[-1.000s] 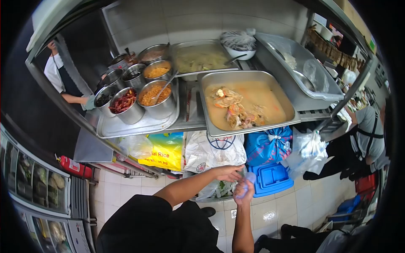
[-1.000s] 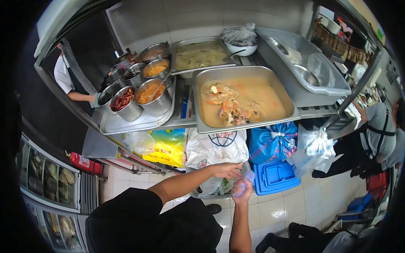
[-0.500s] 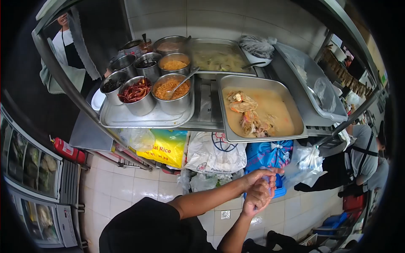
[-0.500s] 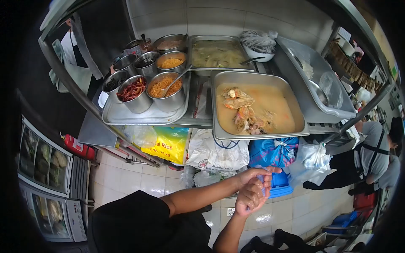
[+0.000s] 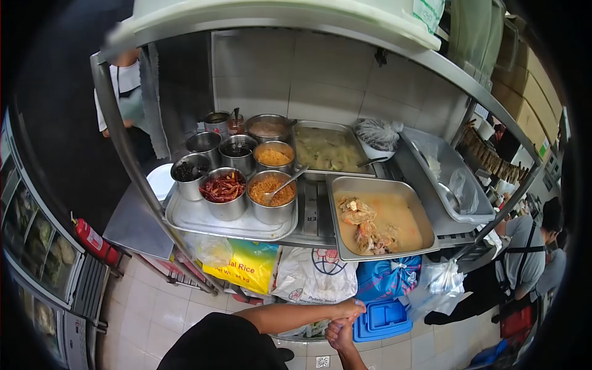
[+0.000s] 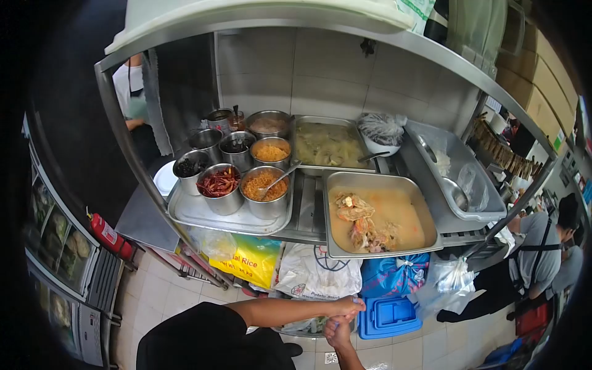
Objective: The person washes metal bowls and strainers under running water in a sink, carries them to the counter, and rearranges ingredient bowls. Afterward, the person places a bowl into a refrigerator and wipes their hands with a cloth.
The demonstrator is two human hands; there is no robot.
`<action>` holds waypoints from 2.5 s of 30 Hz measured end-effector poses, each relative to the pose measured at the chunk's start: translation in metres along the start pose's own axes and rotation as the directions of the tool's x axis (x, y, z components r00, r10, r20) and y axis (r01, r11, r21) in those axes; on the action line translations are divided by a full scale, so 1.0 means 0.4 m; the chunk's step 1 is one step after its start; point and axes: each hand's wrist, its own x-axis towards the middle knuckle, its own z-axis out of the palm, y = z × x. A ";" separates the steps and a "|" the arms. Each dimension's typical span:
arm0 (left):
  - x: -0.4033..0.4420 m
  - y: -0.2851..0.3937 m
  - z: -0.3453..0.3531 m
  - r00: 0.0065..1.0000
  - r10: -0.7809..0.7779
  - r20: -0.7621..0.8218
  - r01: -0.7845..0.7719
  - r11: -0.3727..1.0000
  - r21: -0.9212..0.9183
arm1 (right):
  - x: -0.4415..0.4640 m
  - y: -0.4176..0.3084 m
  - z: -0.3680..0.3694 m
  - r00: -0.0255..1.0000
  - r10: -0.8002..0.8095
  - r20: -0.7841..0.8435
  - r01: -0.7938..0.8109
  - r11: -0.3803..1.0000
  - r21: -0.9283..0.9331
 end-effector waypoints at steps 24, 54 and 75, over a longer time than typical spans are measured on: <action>-0.146 -0.320 0.202 0.988 -0.133 -0.084 0.145 0.977 0.154 | -0.310 0.254 -0.136 0.433 -0.899 -0.064 0.051 0.096 -0.994; -0.195 -0.861 0.709 0.508 -0.780 0.365 0.138 0.492 0.860 | -0.653 1.785 -0.212 0.433 0.518 -0.738 0.316 0.679 0.662; -0.292 -0.926 0.785 0.262 -0.839 0.477 0.234 0.535 0.812 | -0.756 1.591 -0.098 -0.305 0.420 -0.855 0.159 0.907 0.389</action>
